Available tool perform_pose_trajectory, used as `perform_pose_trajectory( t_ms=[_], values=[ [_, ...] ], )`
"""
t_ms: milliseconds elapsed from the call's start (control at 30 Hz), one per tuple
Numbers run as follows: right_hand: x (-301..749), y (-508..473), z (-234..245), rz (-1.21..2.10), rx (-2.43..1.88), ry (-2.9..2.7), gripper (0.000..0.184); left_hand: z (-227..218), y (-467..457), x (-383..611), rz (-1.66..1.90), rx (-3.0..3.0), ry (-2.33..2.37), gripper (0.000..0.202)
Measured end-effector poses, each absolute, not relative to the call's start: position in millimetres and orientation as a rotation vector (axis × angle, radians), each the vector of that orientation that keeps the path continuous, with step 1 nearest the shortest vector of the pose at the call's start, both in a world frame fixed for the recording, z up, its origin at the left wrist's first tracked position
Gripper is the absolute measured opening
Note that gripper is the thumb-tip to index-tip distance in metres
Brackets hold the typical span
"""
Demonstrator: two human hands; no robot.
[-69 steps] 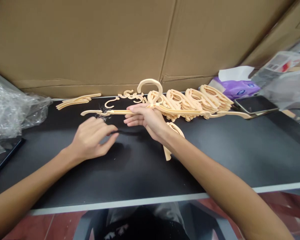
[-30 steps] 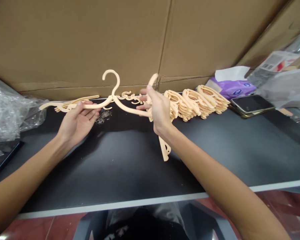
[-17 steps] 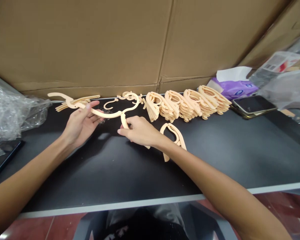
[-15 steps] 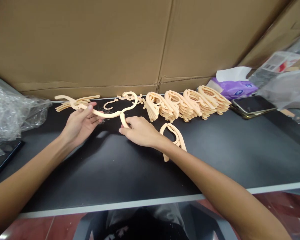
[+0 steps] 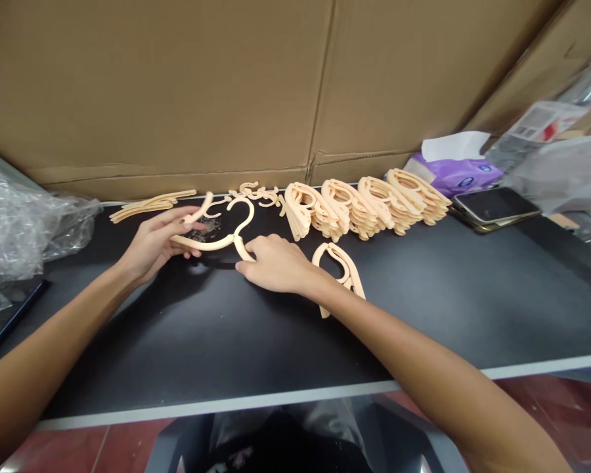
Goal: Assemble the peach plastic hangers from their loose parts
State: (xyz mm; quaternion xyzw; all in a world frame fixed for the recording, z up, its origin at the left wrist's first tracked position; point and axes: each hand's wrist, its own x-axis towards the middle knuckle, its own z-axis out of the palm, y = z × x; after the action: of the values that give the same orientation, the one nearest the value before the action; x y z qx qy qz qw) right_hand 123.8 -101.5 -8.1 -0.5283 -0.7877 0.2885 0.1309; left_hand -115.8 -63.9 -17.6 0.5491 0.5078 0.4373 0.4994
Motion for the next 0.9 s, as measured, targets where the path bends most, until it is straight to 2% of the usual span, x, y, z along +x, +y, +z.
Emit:
perform_pose_trajectory(
  t_ms=[67,167,333,433,567,900],
  values=[
    [125.1,-99.7,-9.2,0.835,-1.542,-2.289,0.024,-18.1,-64.4,-115.1,0.999,1.432,1.265,0.035],
    [125.9,-99.7,-10.5,0.798,-1.544,-2.308,0.024,-20.0,-62.8,-117.4,0.980,1.653,1.299,0.039],
    [122.4,-107.6,-13.1,0.473,-1.610,-2.436,0.030,-22.5,-57.7,-126.4,0.995,1.931,1.393,0.029],
    [119.3,-112.0,-16.8,0.350,-1.555,-2.488,0.029,-23.4,-53.0,-134.6,0.893,1.981,1.508,0.030],
    [114.3,-118.1,-20.5,0.308,-1.354,-2.528,0.028,-22.9,-46.5,-144.3,0.728,2.039,1.594,0.039],
    [115.9,-117.9,-18.5,0.352,-1.149,-2.589,0.026,-14.2,-44.3,-155.7,0.383,2.201,1.575,0.033]
  ],
)
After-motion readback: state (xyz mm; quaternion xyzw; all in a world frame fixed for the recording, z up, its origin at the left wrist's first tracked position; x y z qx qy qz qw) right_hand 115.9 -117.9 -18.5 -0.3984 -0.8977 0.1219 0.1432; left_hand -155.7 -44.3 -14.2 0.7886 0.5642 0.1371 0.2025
